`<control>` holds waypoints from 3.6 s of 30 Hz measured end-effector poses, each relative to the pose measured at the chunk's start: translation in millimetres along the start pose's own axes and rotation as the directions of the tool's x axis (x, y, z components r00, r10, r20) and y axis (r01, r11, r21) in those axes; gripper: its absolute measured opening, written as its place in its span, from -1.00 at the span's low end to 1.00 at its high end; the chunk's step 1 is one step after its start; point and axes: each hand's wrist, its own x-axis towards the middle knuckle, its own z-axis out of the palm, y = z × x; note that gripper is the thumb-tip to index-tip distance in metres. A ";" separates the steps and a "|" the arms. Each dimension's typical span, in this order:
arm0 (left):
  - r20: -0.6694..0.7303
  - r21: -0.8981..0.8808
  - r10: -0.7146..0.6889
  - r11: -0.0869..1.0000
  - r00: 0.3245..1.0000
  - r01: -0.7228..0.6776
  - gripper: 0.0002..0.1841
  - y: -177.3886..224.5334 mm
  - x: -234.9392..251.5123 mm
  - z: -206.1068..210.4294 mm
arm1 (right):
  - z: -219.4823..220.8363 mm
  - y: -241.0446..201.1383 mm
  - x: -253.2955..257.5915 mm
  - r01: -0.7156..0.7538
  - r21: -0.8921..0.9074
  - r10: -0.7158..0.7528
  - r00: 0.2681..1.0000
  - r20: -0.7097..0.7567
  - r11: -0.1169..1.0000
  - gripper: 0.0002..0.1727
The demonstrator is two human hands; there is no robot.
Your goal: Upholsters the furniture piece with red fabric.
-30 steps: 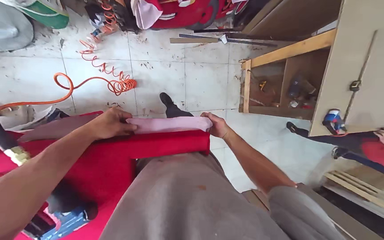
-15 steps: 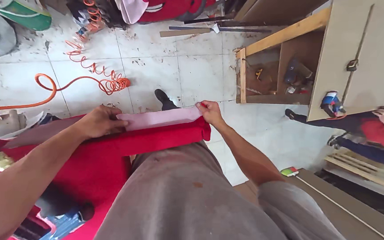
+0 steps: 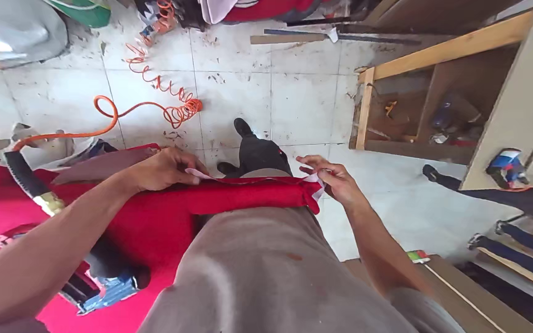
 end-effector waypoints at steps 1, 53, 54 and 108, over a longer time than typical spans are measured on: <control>-0.006 0.004 -0.007 1.000 1.000 0.007 -0.96 0.1 -0.8 0.0 | 1.2 -1.4 2.4 -0.042 0.048 0.038 0.995 0.092 0.998 -0.65; 0.676 0.087 -0.395 0.881 0.622 0.464 -0.48 -23.0 61.4 -17.8 | 30.1 15.3 116.4 -0.488 -0.343 0.570 0.460 0.681 0.803 -0.61; 0.675 0.076 -0.401 0.873 0.619 0.483 -0.47 -23.3 60.6 -17.0 | 29.0 9.0 115.2 -0.460 -0.362 0.565 0.458 0.687 0.811 -0.62; 0.684 0.244 -0.314 0.949 0.659 0.199 -0.77 -49.8 85.8 -9.4 | 38.6 54.4 135.5 -0.197 -0.436 0.477 0.439 0.762 0.878 -0.77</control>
